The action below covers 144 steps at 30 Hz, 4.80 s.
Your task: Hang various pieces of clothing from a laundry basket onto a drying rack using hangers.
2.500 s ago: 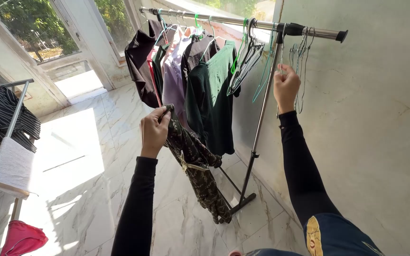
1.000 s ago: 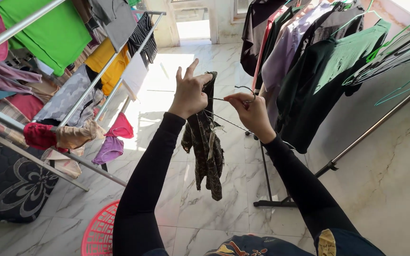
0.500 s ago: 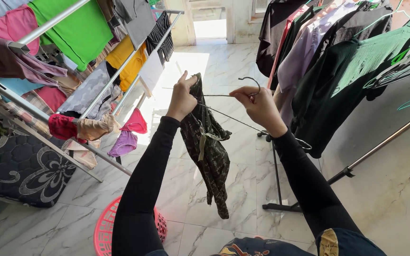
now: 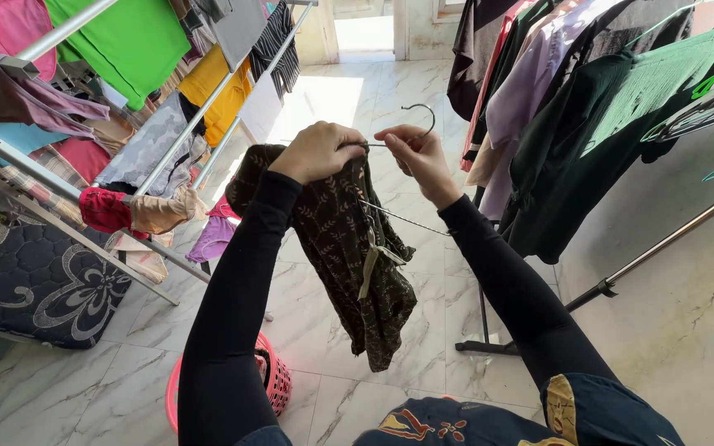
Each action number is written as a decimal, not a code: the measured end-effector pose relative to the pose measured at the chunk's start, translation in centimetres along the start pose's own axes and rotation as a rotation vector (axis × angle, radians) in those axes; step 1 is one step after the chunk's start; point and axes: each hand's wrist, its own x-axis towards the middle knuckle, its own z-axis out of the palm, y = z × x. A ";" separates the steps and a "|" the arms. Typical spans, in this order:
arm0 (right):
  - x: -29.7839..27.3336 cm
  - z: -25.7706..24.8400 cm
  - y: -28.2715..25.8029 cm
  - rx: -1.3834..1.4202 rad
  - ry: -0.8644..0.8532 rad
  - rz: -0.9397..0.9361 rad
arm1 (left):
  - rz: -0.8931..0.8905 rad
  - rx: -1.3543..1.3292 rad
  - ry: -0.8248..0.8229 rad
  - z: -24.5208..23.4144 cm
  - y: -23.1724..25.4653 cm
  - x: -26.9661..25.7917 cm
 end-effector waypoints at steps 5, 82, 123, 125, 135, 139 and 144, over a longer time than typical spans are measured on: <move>-0.6 -5.9 -3.0 0.038 -0.361 0.116 | 0.107 -0.105 0.165 -2.8 -2.5 -1.5; 4.4 7.3 -2.9 -0.870 -0.059 -0.649 | -0.028 0.058 0.839 0.6 -7.9 -13.3; 8.3 -4.9 -6.9 -0.995 -0.568 -0.566 | -0.122 0.004 0.475 1.4 -10.7 -9.7; 8.8 -9.7 -2.1 -1.055 -0.704 -0.059 | -0.141 0.006 0.474 2.1 -11.3 -9.7; 18.8 -13.3 6.5 -1.227 -0.235 -0.363 | -0.364 0.309 0.611 0.6 -22.2 1.3; 16.4 -7.0 -10.2 -1.170 0.180 -0.862 | 0.082 0.467 1.315 -11.0 -8.9 -2.5; 7.5 -21.5 30.2 -2.655 -0.342 -1.101 | -0.114 0.699 0.623 17.7 -24.3 -8.0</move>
